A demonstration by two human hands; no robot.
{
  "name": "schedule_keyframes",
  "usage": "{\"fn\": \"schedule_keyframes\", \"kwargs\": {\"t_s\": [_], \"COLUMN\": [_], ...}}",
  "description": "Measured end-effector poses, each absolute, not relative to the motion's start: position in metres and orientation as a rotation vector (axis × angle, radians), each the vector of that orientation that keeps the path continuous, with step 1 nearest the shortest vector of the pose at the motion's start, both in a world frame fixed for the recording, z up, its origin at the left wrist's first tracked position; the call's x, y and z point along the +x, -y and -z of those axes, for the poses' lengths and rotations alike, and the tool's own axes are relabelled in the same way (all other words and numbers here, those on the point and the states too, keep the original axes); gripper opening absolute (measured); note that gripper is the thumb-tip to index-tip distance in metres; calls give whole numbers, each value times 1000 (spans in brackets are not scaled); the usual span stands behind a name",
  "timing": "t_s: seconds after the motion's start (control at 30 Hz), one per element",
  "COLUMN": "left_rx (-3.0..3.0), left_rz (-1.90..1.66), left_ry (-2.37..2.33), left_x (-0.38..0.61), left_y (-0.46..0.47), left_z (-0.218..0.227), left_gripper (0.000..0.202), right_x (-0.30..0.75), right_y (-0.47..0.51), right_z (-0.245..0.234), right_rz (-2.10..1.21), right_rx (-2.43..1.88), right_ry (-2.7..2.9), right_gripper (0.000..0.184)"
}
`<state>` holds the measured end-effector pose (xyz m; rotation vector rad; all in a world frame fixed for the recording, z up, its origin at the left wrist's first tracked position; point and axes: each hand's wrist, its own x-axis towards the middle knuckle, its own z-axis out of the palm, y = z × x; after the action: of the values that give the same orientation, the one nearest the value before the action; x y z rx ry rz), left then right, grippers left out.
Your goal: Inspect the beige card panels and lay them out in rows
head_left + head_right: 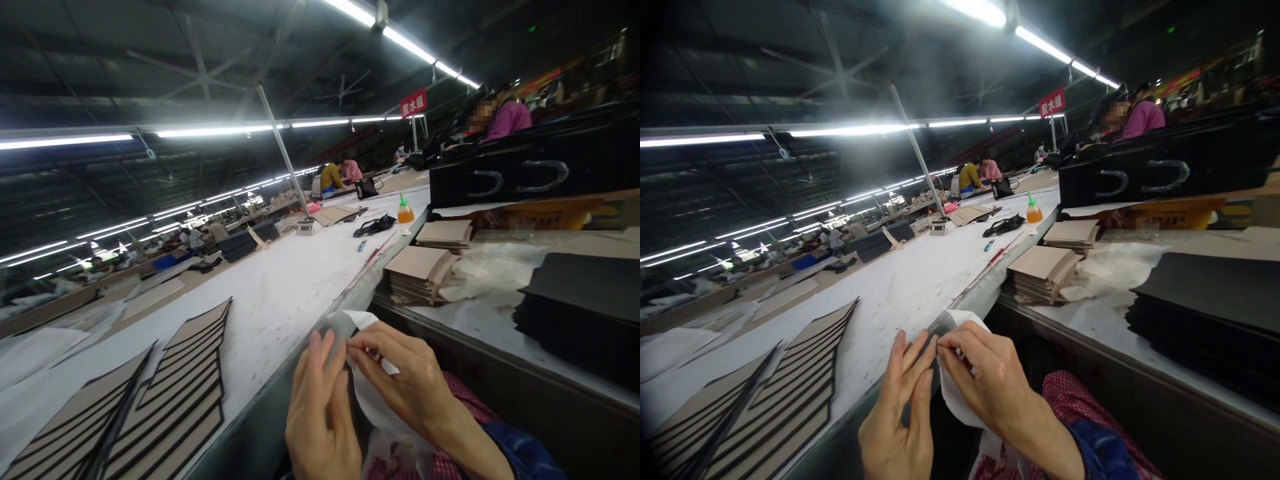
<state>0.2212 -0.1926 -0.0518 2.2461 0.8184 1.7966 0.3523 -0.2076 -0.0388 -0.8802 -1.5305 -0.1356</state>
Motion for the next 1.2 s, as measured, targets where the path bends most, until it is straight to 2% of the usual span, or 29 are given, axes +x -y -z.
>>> {"fn": "schedule_keyframes", "kwargs": {"t_s": [0.13, 0.27, 0.47, 0.63, 0.83, 0.97, 1.2], "left_rx": [2677, 2646, 1810, 1235, 923, 1020, 1380], "left_rz": [-1806, -1750, -1654, -1436, -1440, -1472, -1790], "left_ry": [-677, -631, -698, -616, -561, -614, -656], "left_x": [215, 213, 223, 222, 217, 219, 227], "left_y": [183, 184, 198, 193, 181, 181, 186], "left_z": [50, 50, 50, 45, 38, 38, 38], "left_gripper": [64, 64, 40, 45, 38, 46, 46], "right_x": [353, 355, 355, 354, 361, 360, 355], "right_y": [206, 206, 202, 200, 204, 203, 210], "right_z": [41, 40, 42, 41, 38, 39, 34], "right_rz": [196, 180, 32, -280, -664, -515, -234], "right_rx": [-980, -1006, -865, -791, -753, -863, -857], "right_ry": [1528, 1512, 1471, 1384, 1322, 1354, 1463], "right_gripper": [10, 13, 12, 14, 20, 15, 12]}}
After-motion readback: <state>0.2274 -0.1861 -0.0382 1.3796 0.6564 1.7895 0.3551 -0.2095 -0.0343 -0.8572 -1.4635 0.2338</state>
